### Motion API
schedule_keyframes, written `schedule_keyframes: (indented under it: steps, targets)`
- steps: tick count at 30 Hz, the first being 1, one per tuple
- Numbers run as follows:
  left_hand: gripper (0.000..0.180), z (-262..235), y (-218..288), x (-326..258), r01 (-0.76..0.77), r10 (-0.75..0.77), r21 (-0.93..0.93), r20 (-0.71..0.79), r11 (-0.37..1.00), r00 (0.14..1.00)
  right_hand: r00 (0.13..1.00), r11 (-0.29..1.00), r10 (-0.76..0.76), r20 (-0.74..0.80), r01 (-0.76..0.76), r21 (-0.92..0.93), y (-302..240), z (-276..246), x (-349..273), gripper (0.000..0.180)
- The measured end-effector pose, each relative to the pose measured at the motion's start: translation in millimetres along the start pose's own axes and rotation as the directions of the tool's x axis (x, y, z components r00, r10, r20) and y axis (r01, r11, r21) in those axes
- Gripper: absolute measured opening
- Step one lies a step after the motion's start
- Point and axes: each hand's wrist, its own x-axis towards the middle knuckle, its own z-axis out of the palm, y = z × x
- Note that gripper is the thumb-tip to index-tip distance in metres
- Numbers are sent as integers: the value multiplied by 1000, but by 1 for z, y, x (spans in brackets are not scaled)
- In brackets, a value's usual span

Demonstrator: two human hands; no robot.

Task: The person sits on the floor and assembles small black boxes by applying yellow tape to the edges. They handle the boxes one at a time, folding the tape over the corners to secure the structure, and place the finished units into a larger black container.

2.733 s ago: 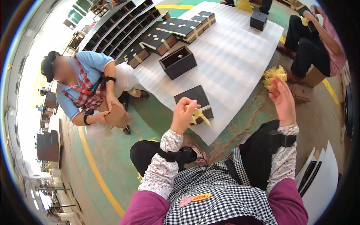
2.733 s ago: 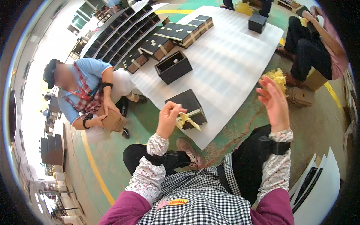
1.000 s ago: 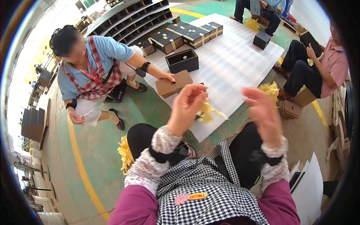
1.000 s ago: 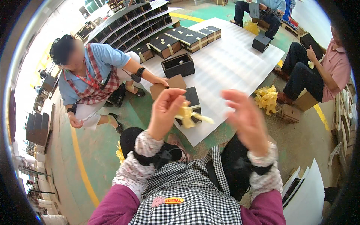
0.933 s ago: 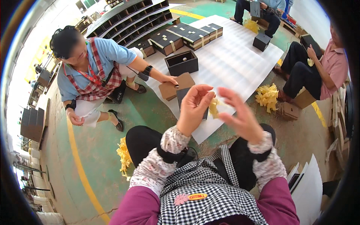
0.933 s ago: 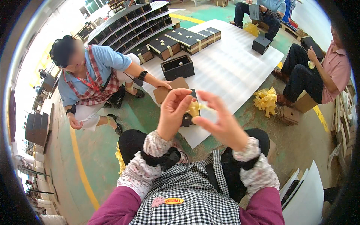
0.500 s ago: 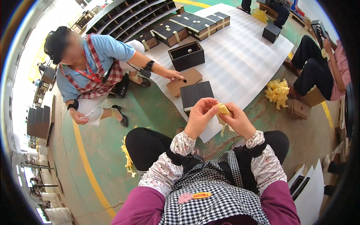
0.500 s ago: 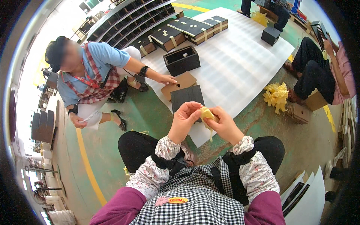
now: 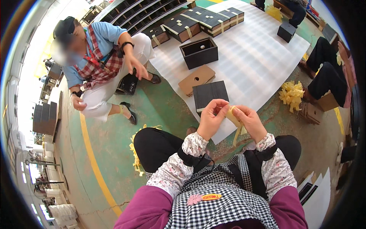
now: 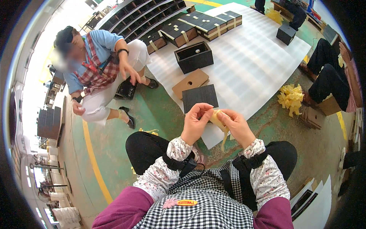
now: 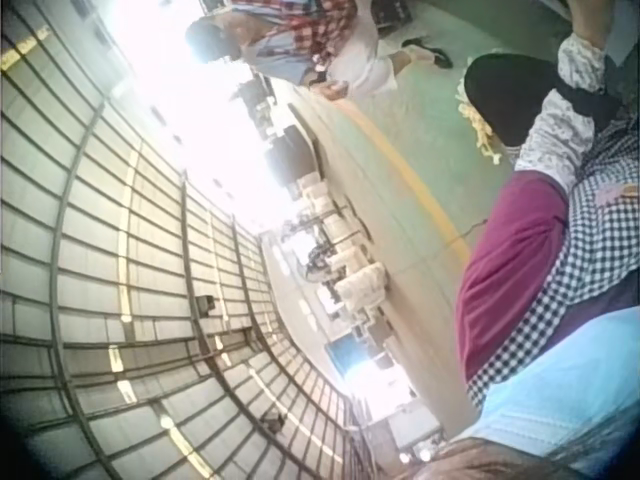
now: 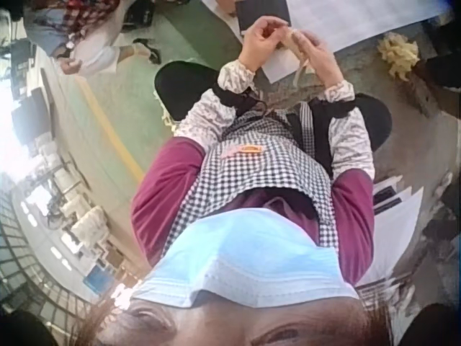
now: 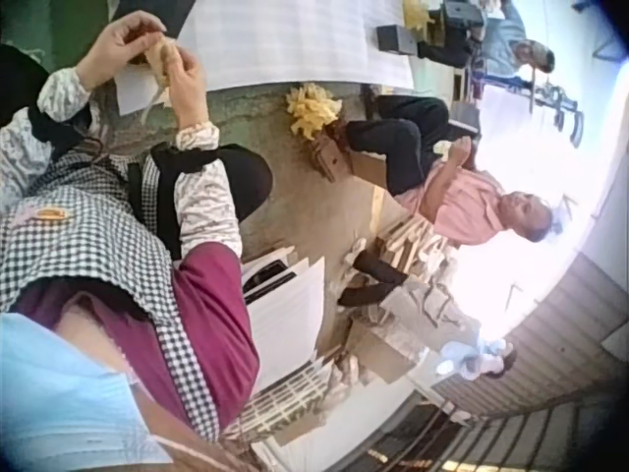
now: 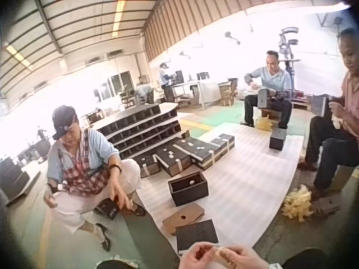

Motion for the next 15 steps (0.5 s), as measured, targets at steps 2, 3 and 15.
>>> schedule_keyframes:
  steps: [2,3,15]
  targets:
    - [16,-2,0,2,41,-42,-76,-16,996,999,999,999,-35,-8,35,-31,-1,2,1,30]
    - [16,-3,1,3,59,-62,-113,-23,992,998,998,997,-54,-10,54,-47,-2,3,2,29]
    - [17,-2,6,-3,-77,83,222,-19,972,996,815,579,-580,5,417,-701,1,2,2,50]
